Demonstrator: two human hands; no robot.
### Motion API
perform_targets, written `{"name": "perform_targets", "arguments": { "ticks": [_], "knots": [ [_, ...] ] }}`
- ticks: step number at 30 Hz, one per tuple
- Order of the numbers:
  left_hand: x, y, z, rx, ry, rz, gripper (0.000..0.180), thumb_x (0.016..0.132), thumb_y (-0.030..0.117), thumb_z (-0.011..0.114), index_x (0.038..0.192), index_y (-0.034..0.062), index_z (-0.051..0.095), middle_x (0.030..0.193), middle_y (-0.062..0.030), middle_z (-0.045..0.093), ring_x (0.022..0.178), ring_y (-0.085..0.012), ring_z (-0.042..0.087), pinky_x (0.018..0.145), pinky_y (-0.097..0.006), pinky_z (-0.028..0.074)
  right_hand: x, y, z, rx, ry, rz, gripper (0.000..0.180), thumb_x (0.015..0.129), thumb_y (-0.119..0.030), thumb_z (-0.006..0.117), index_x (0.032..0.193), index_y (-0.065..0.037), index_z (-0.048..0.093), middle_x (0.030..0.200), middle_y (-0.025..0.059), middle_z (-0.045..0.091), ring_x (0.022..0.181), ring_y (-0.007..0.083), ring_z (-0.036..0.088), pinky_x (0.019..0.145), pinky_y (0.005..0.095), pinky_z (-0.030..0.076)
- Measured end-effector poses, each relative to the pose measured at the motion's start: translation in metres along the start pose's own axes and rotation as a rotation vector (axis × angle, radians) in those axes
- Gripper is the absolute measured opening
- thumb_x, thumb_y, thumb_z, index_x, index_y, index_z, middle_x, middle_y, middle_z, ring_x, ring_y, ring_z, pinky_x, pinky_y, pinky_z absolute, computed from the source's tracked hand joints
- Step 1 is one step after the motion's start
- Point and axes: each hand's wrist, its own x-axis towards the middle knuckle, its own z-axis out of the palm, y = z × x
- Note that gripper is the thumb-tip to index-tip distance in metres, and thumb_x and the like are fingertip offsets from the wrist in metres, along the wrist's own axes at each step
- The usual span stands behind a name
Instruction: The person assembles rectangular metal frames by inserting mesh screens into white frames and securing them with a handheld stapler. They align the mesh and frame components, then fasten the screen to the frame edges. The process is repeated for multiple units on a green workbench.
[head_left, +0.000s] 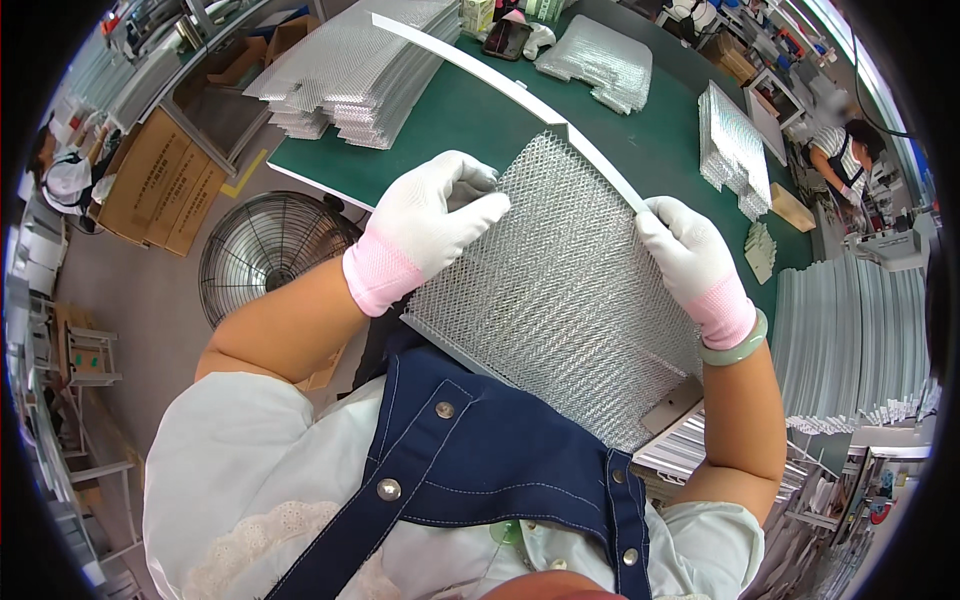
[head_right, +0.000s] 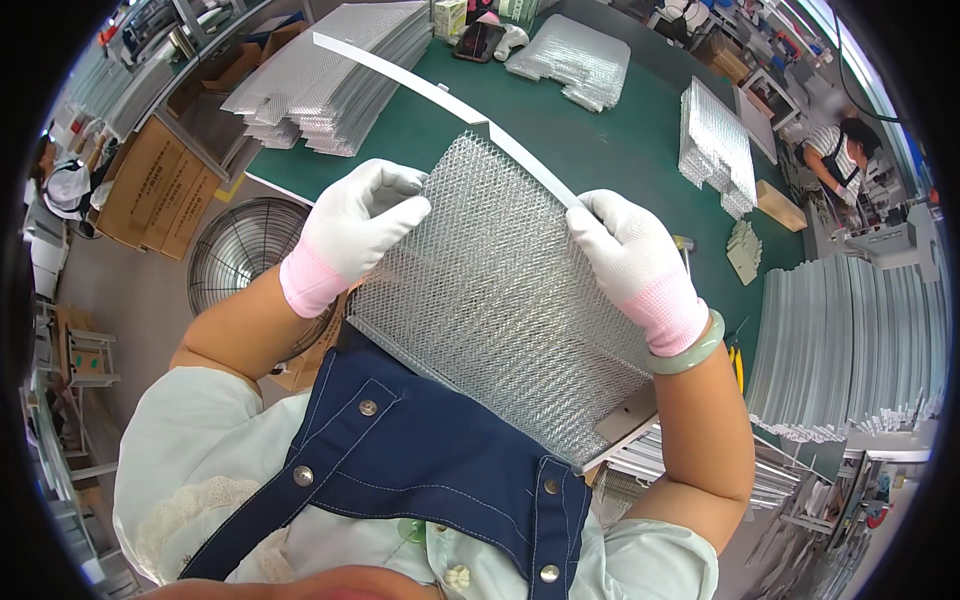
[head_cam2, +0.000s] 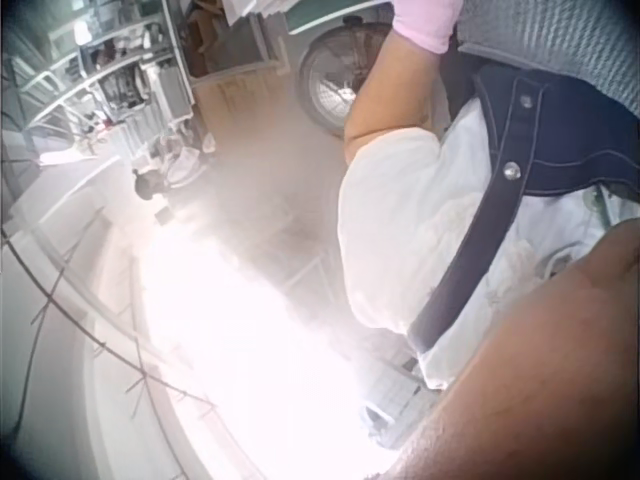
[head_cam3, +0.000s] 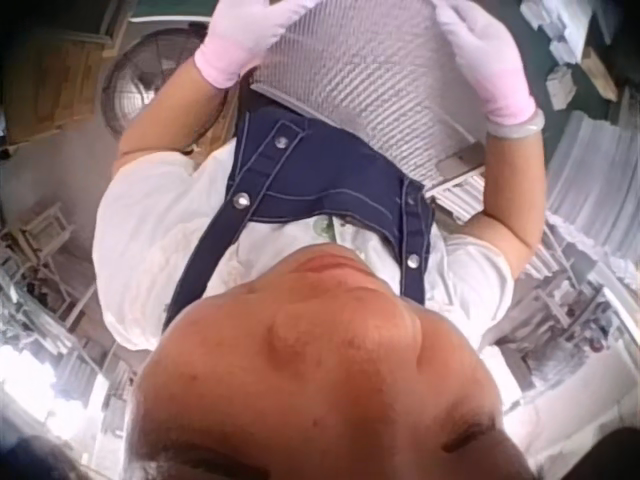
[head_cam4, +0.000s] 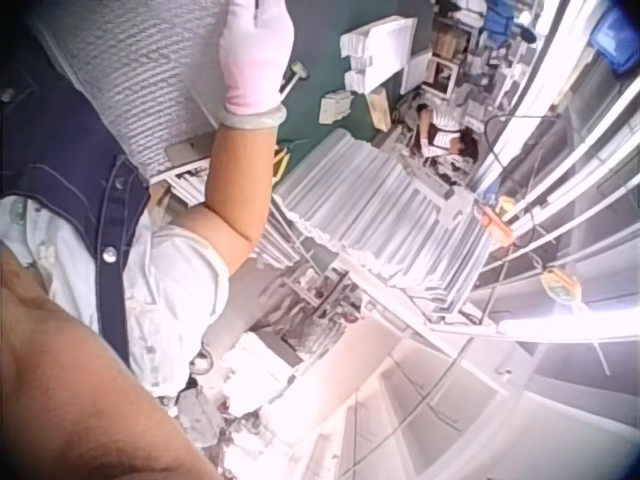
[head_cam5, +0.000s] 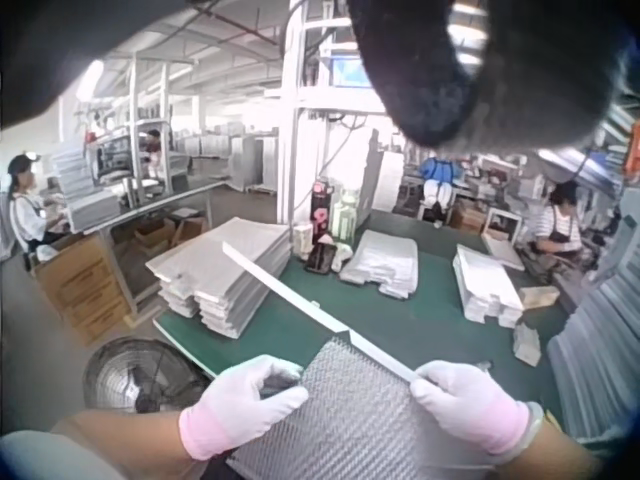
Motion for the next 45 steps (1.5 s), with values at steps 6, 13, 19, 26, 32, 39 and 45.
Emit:
{"name": "perform_targets", "arguments": {
  "ticks": [6, 13, 19, 26, 32, 39, 45],
  "knots": [
    [-0.014, -0.008, 0.005, 0.305, -0.023, 0.203, 0.050, 0.093, 0.016, 0.070, 0.135, -0.0037, 0.052, 0.128, -0.0180, 0.062, 0.110, -0.0217, 0.065, 0.096, -0.034, 0.053, 0.000, 0.006, -0.001, -0.037, 0.062, -0.010, 0.033, 0.101, -0.026, 0.056, 0.109, 0.004, 0.065, 0.078, 0.0036, 0.061, 0.072, 0.0108, 0.056, 0.069, 0.0278, 0.047],
    [-0.024, -0.003, 0.007, -0.199, -0.076, 0.009, 0.036, 0.095, 0.025, 0.069, 0.117, -0.0031, 0.061, 0.114, -0.0144, 0.067, 0.108, -0.0160, 0.062, 0.090, -0.029, 0.051, -0.003, 0.001, -0.003, -0.040, 0.075, 0.002, 0.033, 0.101, -0.026, 0.056, 0.110, 0.004, 0.066, 0.079, 0.0042, 0.062, 0.074, 0.0111, 0.056, 0.070, 0.0280, 0.047],
    [0.000, -0.002, -0.005, 0.051, -0.225, -0.169, 0.019, 0.094, 0.012, 0.070, 0.082, 0.0060, 0.056, 0.076, 0.0039, 0.054, 0.067, -0.0041, 0.048, 0.061, -0.023, 0.046, -0.004, 0.001, -0.006, -0.038, 0.058, -0.024, 0.034, 0.101, -0.025, 0.056, 0.111, 0.005, 0.065, 0.081, 0.0047, 0.062, 0.076, 0.0104, 0.056, 0.073, 0.0273, 0.047],
    [-0.006, -0.015, -0.004, -0.034, -0.222, -0.128, 0.025, 0.094, 0.010, 0.069, 0.077, 0.0086, 0.051, 0.075, 0.0056, 0.052, 0.067, -0.0022, 0.045, 0.059, -0.022, 0.041, 0.001, -0.007, -0.012, 0.044, -0.042, 0.077, 0.032, 0.100, -0.025, 0.057, 0.110, 0.004, 0.066, 0.081, 0.0037, 0.060, 0.077, 0.0097, 0.053, 0.072, 0.0270, 0.045],
    [-0.009, -0.017, -0.003, -0.059, -0.178, -0.163, 0.024, 0.094, 0.012, 0.070, 0.077, 0.0075, 0.053, 0.072, 0.0065, 0.049, 0.065, -0.0020, 0.042, 0.058, -0.022, 0.039, 0.005, -0.005, -0.011, -0.163, -0.108, -0.020, 0.031, 0.102, -0.029, 0.053, 0.095, 0.001, 0.059, 0.075, 0.0119, 0.056, 0.071, 0.0214, 0.056, 0.068, 0.0339, 0.046],
    [0.005, -0.001, -0.018, 0.653, 0.095, 0.453, 0.023, 0.088, 0.015, 0.076, 0.087, 0.0026, 0.057, 0.093, -0.0069, 0.062, 0.075, -0.0137, 0.055, 0.069, -0.029, 0.048, 0.004, 0.009, 0.005, -0.351, 0.039, -0.176, 0.034, 0.102, -0.032, 0.052, 0.091, 0.000, 0.056, 0.075, 0.0215, 0.060, 0.073, 0.0396, 0.061, 0.068, 0.0443, 0.048],
    [0.087, 0.098, 0.031, 1.021, -0.590, 0.691, 0.044, 0.081, 0.030, 0.079, 0.113, 0.0019, 0.067, 0.105, -0.0133, 0.069, 0.100, -0.0278, 0.065, 0.087, -0.039, 0.050, 0.009, -0.009, 0.003, -0.120, -0.151, -0.116, 0.034, 0.103, -0.032, 0.051, 0.094, 0.000, 0.059, 0.073, 0.0110, 0.055, 0.070, 0.0208, 0.056, 0.068, 0.0352, 0.046]
  ]
}}
